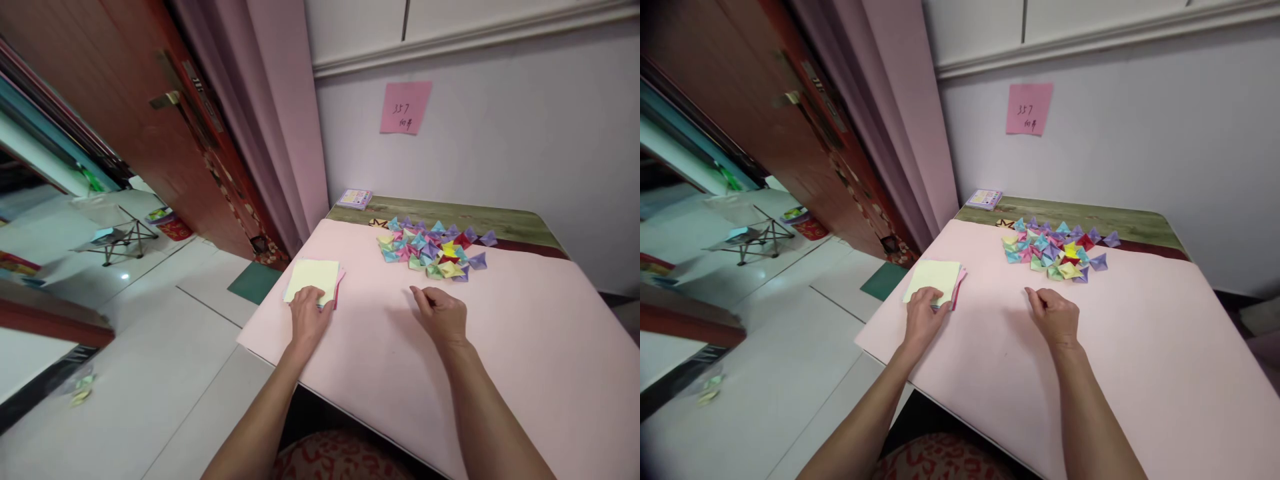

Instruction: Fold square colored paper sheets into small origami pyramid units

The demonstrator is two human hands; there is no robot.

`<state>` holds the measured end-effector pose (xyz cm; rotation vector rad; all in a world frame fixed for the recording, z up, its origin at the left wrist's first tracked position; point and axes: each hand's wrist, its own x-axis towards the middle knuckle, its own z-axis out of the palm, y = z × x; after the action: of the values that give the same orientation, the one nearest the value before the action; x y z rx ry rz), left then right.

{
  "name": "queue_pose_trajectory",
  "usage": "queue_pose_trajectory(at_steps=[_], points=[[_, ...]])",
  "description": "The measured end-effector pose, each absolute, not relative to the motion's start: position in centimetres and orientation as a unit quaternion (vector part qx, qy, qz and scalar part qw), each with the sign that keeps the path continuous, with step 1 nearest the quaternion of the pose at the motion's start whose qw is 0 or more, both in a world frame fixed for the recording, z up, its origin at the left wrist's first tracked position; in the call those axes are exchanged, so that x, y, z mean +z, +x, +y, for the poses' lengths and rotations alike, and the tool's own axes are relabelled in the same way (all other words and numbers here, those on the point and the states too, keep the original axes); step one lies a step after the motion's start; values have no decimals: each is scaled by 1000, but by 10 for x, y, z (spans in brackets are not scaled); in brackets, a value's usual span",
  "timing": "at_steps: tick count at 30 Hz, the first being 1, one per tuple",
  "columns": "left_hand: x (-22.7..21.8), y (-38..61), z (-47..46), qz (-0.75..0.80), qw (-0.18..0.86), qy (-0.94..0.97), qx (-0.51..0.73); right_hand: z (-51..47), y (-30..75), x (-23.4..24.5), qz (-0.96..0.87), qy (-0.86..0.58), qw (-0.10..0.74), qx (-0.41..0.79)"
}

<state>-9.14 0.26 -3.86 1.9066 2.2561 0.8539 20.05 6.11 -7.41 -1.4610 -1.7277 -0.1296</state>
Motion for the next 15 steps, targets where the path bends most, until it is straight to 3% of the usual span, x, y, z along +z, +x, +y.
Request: queue_pose_trajectory(at_steps=[9, 15], points=[[-34, -86, 1, 735, 6, 640, 225, 63, 199, -76, -692, -579, 428, -45], [-38, -91, 5, 727, 52, 623, 283, 65, 200, -76, -688, -579, 436, -39]])
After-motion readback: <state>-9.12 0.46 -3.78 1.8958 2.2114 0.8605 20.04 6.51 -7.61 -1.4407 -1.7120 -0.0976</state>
